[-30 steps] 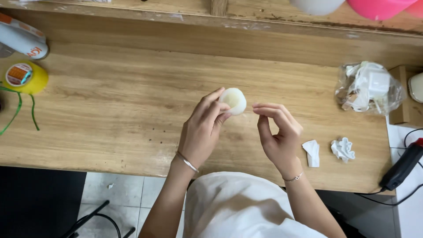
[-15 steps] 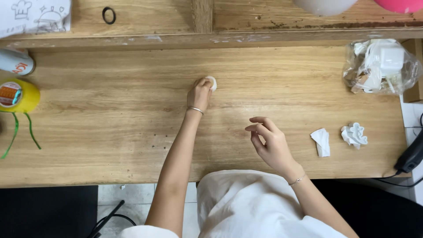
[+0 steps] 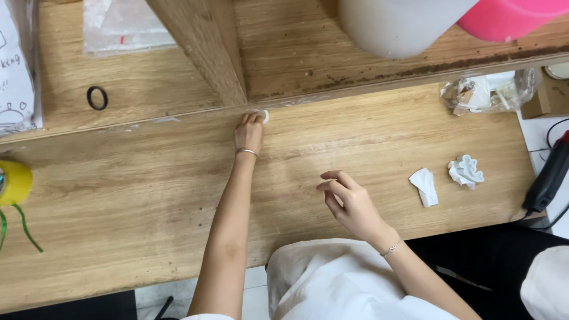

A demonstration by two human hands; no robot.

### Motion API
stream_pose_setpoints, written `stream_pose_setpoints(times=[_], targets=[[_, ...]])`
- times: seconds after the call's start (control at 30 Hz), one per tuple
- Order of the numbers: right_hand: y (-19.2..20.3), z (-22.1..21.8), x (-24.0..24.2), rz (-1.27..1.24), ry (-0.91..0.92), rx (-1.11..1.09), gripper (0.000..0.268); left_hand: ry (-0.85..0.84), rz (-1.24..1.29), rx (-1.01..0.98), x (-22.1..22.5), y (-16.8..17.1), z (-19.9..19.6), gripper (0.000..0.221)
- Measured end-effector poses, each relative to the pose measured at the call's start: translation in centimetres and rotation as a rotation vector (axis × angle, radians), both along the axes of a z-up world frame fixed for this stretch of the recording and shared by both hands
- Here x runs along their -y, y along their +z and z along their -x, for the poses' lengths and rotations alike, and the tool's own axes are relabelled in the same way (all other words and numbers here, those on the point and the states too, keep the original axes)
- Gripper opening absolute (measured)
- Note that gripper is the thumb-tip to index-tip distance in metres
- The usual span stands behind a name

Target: The recorder wipes down a wooden workbench and then selects several silicone candle molds from a shelf to organize and inspect them on the table.

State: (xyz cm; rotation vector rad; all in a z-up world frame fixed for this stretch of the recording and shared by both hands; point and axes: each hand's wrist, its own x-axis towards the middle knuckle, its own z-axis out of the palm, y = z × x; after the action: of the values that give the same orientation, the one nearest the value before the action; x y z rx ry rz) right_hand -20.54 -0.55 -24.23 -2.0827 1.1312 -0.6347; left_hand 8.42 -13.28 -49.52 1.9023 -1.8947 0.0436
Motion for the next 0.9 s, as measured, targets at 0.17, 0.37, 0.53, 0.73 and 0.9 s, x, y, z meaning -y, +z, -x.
stream_pose_setpoints(times=[0.17,0.37,0.53,0.73,0.9], targets=[[0.6,-1.0,0.4,-0.093,-0.022,0.035,0.013,-0.065,0.143,-0.018,-3.5,5.5,2.0,0.041],[1.9,-0.8,1.1,0.216,0.039,-0.012,0.007,-0.38,0.097,-0.262,-9.5,16.9,7.2,0.017],[5.6,0.1,3.4,0.375,-0.036,0.129,0.008,-0.461,0.19,-0.407,-12.3,35.1,8.9,0.017],[12.0,0.8,4.8,0.6,-0.066,0.303,0.002,-0.483,0.582,-0.391,-12.6,45.4,10.4,0.023],[18.0,-0.3,5.2,0.803,-0.239,0.349,0.005,-0.345,0.621,-0.358,-9.1,49.4,11.1,0.05]])
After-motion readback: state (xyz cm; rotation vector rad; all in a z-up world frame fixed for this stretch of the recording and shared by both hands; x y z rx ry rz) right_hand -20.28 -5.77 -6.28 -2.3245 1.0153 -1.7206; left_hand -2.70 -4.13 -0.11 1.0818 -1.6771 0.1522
